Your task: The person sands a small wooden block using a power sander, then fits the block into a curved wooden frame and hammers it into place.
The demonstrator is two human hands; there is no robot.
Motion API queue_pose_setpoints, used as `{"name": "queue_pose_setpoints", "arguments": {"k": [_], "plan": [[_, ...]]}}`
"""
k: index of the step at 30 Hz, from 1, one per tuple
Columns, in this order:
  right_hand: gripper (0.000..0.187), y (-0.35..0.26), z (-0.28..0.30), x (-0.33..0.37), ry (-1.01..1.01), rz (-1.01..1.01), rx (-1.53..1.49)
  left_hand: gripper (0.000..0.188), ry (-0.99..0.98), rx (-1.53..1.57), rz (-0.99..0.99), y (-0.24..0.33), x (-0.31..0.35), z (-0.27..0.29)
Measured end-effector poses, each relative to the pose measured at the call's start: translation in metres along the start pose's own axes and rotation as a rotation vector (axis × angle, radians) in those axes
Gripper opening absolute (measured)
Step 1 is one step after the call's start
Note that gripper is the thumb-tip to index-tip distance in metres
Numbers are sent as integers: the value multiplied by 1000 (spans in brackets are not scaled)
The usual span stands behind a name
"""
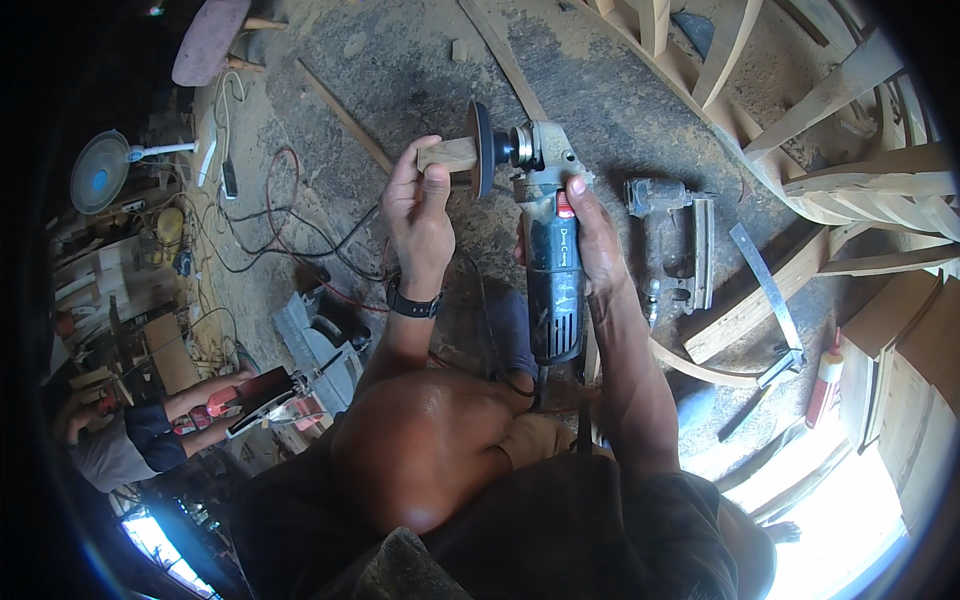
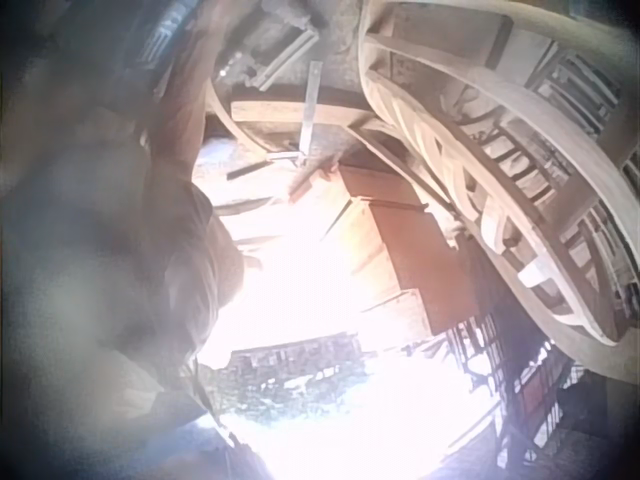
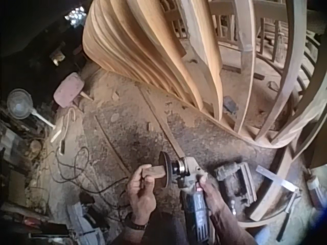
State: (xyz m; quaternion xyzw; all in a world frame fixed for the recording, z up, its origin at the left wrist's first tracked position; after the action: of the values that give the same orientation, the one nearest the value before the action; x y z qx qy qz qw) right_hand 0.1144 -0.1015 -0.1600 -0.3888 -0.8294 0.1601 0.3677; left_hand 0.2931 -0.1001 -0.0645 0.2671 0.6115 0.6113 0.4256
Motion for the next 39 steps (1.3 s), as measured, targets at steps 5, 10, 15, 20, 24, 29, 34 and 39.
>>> {"name": "queue_pose_setpoints", "arguments": {"k": [5,10,15,20,24,29,34,39], "plan": [[76,-5,-1,1,-36,5,-64,43,-15,31,19,-1,-1,-2],[76,-5,0,1,-37,17,-41,42,-17,49,9,0,-1,-2],[75,-4,1,0,-36,11,-53,42,-24,50,15,1,-1,-4],[74,-6,0,2,-38,14,-55,42,-21,39,17,-2,-1,-3],[73,-7,-2,3,-28,15,-50,43,-29,14,20,-3,-2,0],[71,-6,-2,2,-37,16,-63,43,-22,30,7,0,-1,-2],[70,-3,0,1,-29,10,-71,42,-21,15,-2,-2,-1,0],[71,-1,1,-1,-29,8,-62,41,-26,-22,4,-1,-2,1]]}}
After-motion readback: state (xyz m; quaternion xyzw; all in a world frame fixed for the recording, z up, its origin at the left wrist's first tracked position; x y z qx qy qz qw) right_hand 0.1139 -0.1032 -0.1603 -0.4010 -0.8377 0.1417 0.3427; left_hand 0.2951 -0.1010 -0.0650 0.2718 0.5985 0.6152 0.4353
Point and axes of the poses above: each hand's wrist, its own x-axis away from the middle knuckle, its own z-axis out of the back of the hand, y = z × x, the point moved 8 cm from there along -x, towards the middle knuckle, and after that the axes turned 8 degrees about y, right-handed, at the moved point
